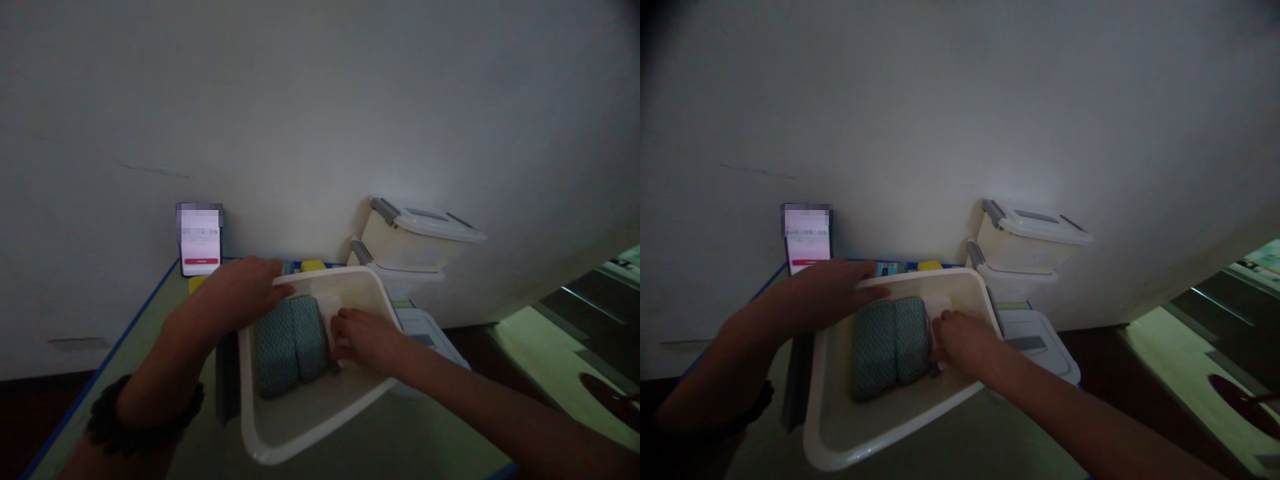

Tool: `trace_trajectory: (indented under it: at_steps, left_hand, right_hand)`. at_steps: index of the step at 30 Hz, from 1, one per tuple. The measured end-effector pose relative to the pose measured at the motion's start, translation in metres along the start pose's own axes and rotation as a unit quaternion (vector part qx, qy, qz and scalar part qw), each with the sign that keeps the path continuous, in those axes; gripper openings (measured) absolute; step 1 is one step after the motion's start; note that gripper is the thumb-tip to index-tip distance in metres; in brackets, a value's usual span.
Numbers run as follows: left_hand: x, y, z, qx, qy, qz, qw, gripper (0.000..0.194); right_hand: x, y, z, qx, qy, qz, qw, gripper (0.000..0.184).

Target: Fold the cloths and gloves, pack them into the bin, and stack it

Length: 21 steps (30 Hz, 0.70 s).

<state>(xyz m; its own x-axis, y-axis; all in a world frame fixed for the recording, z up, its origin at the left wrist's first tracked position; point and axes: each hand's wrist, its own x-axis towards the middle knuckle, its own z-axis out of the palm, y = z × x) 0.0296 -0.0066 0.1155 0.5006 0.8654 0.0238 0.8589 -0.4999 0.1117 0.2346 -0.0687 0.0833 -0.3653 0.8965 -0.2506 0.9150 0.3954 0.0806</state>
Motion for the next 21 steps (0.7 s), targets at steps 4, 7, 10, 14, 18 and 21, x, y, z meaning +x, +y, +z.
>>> trace_trajectory:
  at_steps: [4,7,10,14,18,21]
  left_hand:
    - [0.000,0.000,0.000,-0.006,-0.003,0.001,1.000,0.040]
    - [-0.001,0.000,0.001,-0.010,-0.002,0.003,1.000,0.041]
    - [-0.001,0.000,0.001,-0.009,0.001,0.006,1.000,0.041]
    - [0.000,-0.001,0.003,-0.001,0.006,0.010,1.000,0.039]
    - [0.000,-0.001,0.003,0.010,0.008,0.018,1.000,0.037]
    - [0.000,0.000,0.002,0.016,0.003,0.016,1.000,0.038]
  right_hand:
    - [0.000,0.009,0.006,0.057,-0.087,-0.052,0.993,0.017]
    - [-0.001,0.012,0.011,0.093,-0.093,-0.090,0.987,0.021]
    - [-0.003,0.014,0.012,0.106,-0.086,-0.106,0.985,0.024]
    - [-0.001,0.014,0.006,0.046,-0.049,-0.070,0.995,0.022]
    - [0.008,0.015,0.000,0.000,0.048,-0.036,0.998,0.027]
    - [0.015,0.018,0.003,-0.020,0.049,-0.052,0.997,0.034]
